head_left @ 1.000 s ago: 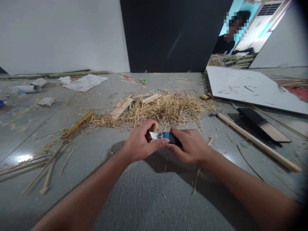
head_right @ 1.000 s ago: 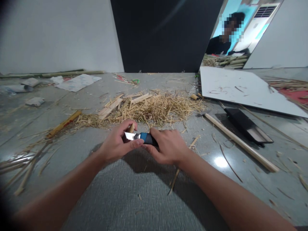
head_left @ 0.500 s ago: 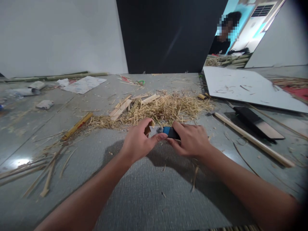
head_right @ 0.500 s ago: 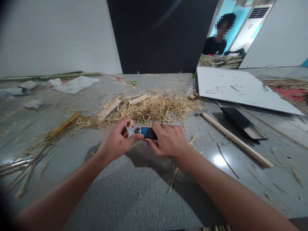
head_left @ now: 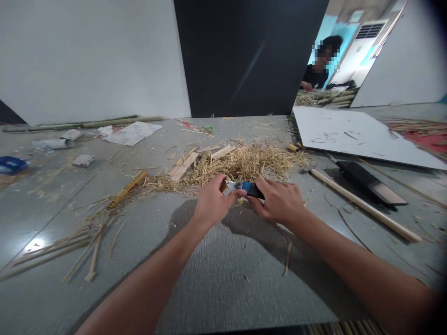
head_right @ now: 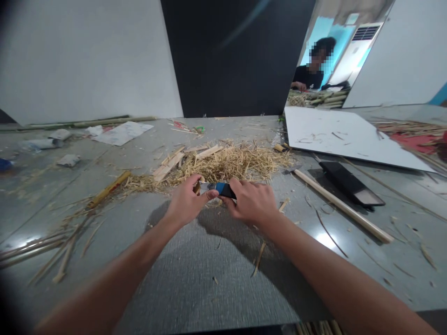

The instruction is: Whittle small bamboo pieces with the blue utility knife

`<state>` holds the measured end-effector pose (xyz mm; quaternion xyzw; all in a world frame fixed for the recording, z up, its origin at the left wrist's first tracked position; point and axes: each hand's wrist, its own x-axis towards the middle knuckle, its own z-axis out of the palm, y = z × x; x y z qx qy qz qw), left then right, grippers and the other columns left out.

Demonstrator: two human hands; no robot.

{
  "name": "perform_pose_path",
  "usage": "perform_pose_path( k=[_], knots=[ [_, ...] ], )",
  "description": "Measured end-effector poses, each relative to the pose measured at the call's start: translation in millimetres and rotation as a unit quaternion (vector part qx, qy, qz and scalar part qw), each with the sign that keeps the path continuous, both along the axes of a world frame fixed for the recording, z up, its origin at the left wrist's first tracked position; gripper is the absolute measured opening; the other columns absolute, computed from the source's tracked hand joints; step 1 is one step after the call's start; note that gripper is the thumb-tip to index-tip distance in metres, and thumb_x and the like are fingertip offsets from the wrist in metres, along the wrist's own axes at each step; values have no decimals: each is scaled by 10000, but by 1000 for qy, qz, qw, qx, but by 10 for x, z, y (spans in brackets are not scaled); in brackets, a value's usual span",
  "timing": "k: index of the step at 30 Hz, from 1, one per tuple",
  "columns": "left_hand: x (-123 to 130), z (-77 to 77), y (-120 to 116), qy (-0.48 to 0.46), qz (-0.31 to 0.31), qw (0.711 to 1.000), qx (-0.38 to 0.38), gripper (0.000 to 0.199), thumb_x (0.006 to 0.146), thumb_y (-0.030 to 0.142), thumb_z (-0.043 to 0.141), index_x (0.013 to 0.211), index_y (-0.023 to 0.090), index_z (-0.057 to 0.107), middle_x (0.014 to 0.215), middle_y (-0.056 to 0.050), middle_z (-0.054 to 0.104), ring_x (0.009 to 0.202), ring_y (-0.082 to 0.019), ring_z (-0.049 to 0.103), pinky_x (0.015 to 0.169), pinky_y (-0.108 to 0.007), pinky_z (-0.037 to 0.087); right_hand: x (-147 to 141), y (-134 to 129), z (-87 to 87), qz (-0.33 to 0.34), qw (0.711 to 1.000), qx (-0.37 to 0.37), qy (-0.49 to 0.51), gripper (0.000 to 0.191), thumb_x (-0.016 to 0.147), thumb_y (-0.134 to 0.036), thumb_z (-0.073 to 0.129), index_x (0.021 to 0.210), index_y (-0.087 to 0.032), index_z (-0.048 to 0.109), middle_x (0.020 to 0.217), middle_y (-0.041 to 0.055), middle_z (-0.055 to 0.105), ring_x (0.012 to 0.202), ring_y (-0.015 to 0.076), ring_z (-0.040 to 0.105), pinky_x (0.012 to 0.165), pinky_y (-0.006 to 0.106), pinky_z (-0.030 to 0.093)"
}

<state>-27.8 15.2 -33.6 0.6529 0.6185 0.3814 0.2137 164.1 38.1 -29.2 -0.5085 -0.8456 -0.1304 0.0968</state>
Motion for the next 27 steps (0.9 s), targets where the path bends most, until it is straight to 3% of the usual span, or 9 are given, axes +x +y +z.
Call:
perform_pose_path(
  k=[7,15,18,22,27],
  knots=[
    [-20,59,-16,-3,-44,999,26,386,804,561,596,778,212,433,614,63,397,566,-115,378,544,-255,229,60,33,58,51,998,40,-11,455,923,-577,357,979,-169,553,858,107,691,708,240,621,576,308,160],
    [-130,191,-174,-16,-109,994,16,382,862,587,501,908,208,478,593,73,369,537,-123,391,535,-257,242,-14,-64,343,93,995,-20,-10,403,941,-532,382,975,-158,528,890,108,664,765,230,594,604,312,225],
    [-158,402,-211,-27,-104,993,39,354,888,544,477,978,202,487,588,74,379,528,-122,390,531,-251,255,-86,-139,556,92,995,-23,20,361,949,-493,383,982,-157,510,884,103,657,716,214,577,586,314,216],
    [-171,832,-175,18,-107,990,88,315,911,505,458,1003,205,475,619,59,447,541,-125,415,547,-249,264,-154,-144,885,116,991,-7,69,267,934,-404,402,1013,-166,495,879,79,655,690,191,554,565,298,184],
    [-100,1296,-70,109,-85,981,134,328,933,516,421,1053,214,468,647,42,490,554,-144,457,556,-259,257,-260,5,1228,17,989,85,118,213,846,-383,476,922,-192,533,792,66,657,646,188,538,549,297,140]
  ],
)
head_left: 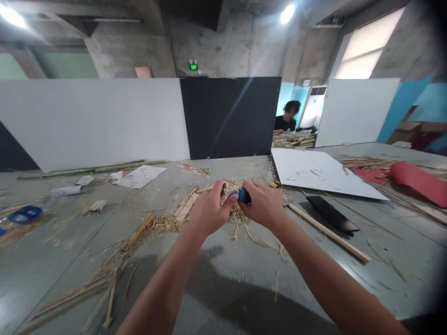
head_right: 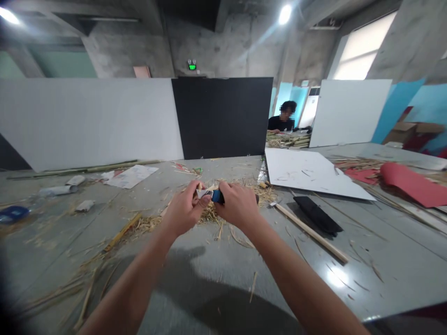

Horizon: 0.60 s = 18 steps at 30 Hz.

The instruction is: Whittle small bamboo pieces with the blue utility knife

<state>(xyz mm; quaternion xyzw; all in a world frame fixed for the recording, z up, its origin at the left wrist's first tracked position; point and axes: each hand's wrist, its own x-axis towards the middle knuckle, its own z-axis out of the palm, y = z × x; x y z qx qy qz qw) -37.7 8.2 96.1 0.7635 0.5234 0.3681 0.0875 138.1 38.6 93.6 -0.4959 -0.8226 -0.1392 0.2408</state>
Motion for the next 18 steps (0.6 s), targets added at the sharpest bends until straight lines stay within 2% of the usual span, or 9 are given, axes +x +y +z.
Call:
perform_pose_path(
  k=[2,5,9,14,16,18],
  knots=[
    [57,104,36,17,16,999,27,323,948,499,398,1079,212,464,651,34,509,550,-149,470,553,-264,253,-41,74,98,-20,999,25,23,179,832,-349,472,898,-196,539,774,63,653,629,184,530,550,299,153],
    [140,169,80,45,58,996,57,351,956,513,376,1119,217,469,677,8,559,562,-163,500,543,-273,238,-67,175,172,1,996,61,62,142,796,-281,469,887,-194,536,777,63,649,654,187,533,582,295,218],
    [218,119,139,51,75,994,67,376,943,539,405,1148,234,487,788,-36,642,656,-196,579,572,-285,296,-33,313,78,23,990,83,111,137,750,-262,491,861,-199,538,769,55,645,671,189,536,618,287,273],
    [265,-3,231,-48,7,998,43,387,932,416,501,1275,248,440,1053,-90,668,865,-239,633,688,-328,425,78,561,-160,15,983,109,148,108,741,-323,514,732,-216,527,649,28,619,552,163,494,540,274,210],
    [260,-28,267,-95,-35,995,5,387,925,384,523,1281,255,448,973,-72,670,805,-220,646,667,-320,449,129,654,-203,25,982,123,141,93,737,-302,512,711,-215,528,629,24,611,527,153,476,532,275,196],
    [244,-44,297,-158,-98,979,-78,411,931,400,512,1308,259,426,783,-16,632,599,-166,627,560,-282,451,176,719,-211,37,983,118,134,71,717,-282,520,711,-214,540,629,21,613,521,147,466,533,275,199]
  ],
)
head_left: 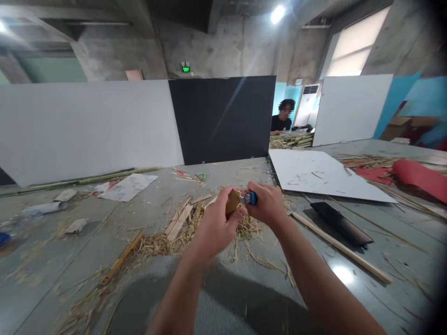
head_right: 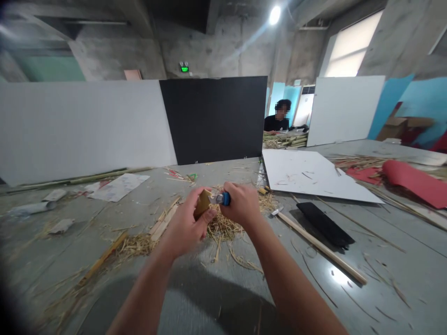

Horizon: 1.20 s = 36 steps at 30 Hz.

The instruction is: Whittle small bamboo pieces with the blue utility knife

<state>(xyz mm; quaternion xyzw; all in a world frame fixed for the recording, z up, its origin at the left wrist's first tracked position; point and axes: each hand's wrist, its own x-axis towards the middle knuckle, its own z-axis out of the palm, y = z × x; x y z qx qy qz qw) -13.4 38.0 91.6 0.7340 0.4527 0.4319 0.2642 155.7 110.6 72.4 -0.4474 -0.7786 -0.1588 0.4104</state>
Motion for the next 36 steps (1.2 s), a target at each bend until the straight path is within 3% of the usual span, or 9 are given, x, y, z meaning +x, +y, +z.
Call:
perform_pose_path(
  k=[4,9,13,19,23,25,32,36],
  knots=[
    [-14,-27,35,-145,-136,970,-141,421,961,423,443,1352,297,352,723,50,528,360,-68,489,375,-206,371,46,40,19,45,998,-39,2,79,643,-247,534,713,-214,547,621,12,602,529,141,462,538,269,224],
    [27,-69,54,-221,-168,939,-202,393,964,459,415,1315,298,342,676,75,485,310,-38,340,285,-160,278,3,10,24,103,992,-77,-1,72,676,-287,523,678,-217,505,563,-8,533,528,134,459,537,265,247],
    [56,-90,37,-228,-149,939,-209,358,956,479,414,1243,273,365,638,86,463,290,-44,307,258,-162,268,-12,2,43,67,992,-102,-29,88,682,-303,516,693,-216,510,608,7,565,566,148,488,556,275,258],
    [114,-166,-75,-201,-16,961,-188,262,962,473,368,1118,263,375,565,102,471,257,-70,333,243,-168,259,-41,12,21,63,979,-159,-116,117,741,-324,514,722,-215,551,719,27,654,669,173,575,593,287,282],
    [64,-366,-126,-264,73,930,-244,242,936,466,400,878,233,427,493,96,445,249,-69,304,241,-168,221,-214,8,-127,58,964,-202,-164,141,746,-348,547,771,-224,610,789,40,698,728,206,625,603,282,317],
    [-13,-512,-139,-297,91,909,-279,300,908,483,436,762,222,417,470,86,428,253,-62,299,249,-167,220,-336,-6,-228,56,953,-226,-192,160,755,-353,553,806,-228,640,830,53,714,764,222,645,628,281,355],
    [-284,-1064,-139,-369,48,869,-326,392,853,557,456,664,222,380,434,86,364,255,-58,237,254,-183,202,-675,-122,-520,24,917,-293,-269,265,822,-353,496,914,-212,700,936,118,730,877,268,680,725,322,467],
    [-329,-1281,-83,-396,20,853,-339,407,836,577,492,673,221,380,424,92,359,247,-54,226,254,-183,194,-744,-155,-626,-9,900,-325,-290,330,862,-361,444,974,-199,708,991,141,728,927,276,683,768,347,494]
  ],
)
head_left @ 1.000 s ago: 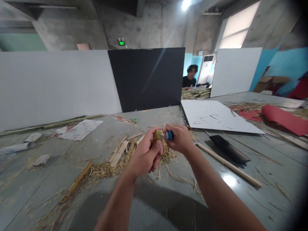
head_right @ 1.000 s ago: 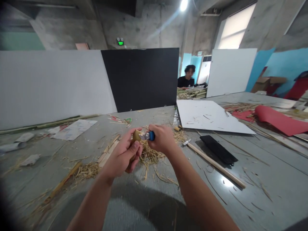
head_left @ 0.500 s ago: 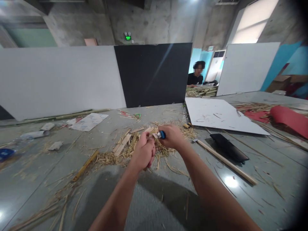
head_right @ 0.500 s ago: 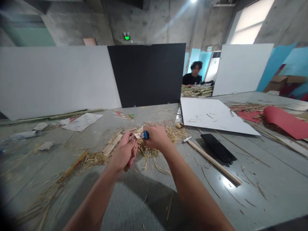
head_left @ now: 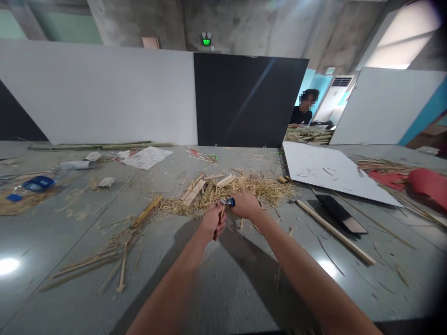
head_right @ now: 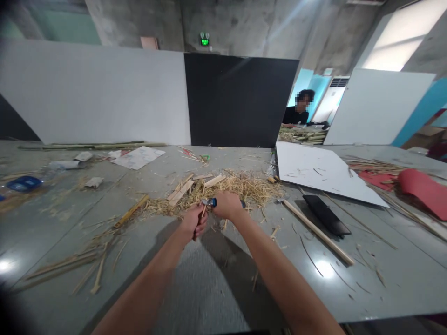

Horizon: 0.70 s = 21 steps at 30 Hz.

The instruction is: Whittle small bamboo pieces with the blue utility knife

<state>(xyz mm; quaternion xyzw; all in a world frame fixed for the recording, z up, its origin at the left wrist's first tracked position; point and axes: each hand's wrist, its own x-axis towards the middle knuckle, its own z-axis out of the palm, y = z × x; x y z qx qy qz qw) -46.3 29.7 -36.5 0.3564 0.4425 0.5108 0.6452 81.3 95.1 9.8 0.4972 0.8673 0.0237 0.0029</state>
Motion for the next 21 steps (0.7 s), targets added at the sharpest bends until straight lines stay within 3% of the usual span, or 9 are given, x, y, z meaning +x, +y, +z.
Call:
perform_pose_path(
  k=[5,12,15,18,21],
  knots=[
    [-27,-93,32,-31,-24,999,-5,408,836,566,516,680,219,369,425,95,356,248,-48,227,258,-166,174,-19,40,3,-25,999,-21,-32,343,848,-378,480,1014,-190,714,1036,165,718,977,308,676,810,392,502],
    [-69,-15,13,-48,-51,998,2,385,851,527,529,701,218,357,458,96,361,258,-36,219,260,-153,165,7,71,220,-31,999,-24,-36,310,791,-341,601,1015,-162,720,1075,195,698,1054,363,638,882,457,470],
    [-55,-14,18,-49,-57,997,7,380,858,523,524,706,221,350,454,101,355,256,-37,213,257,-148,165,-7,56,243,-57,997,-31,-29,281,820,-341,646,1023,-155,704,1095,177,683,1082,332,621,927,452,454],
    [10,-36,-37,-45,-69,997,11,380,844,524,552,714,222,361,444,105,355,249,-40,206,246,-148,160,128,84,279,-128,991,-36,-15,320,899,-385,617,1115,-150,640,1147,112,644,1043,244,618,907,443,486],
    [87,-61,-119,-38,-91,995,18,385,795,516,632,723,217,400,445,101,384,242,-46,219,229,-162,173,556,152,413,-259,966,-20,5,339,933,-377,583,1192,-159,587,1165,88,613,969,204,625,819,404,537]
  ],
)
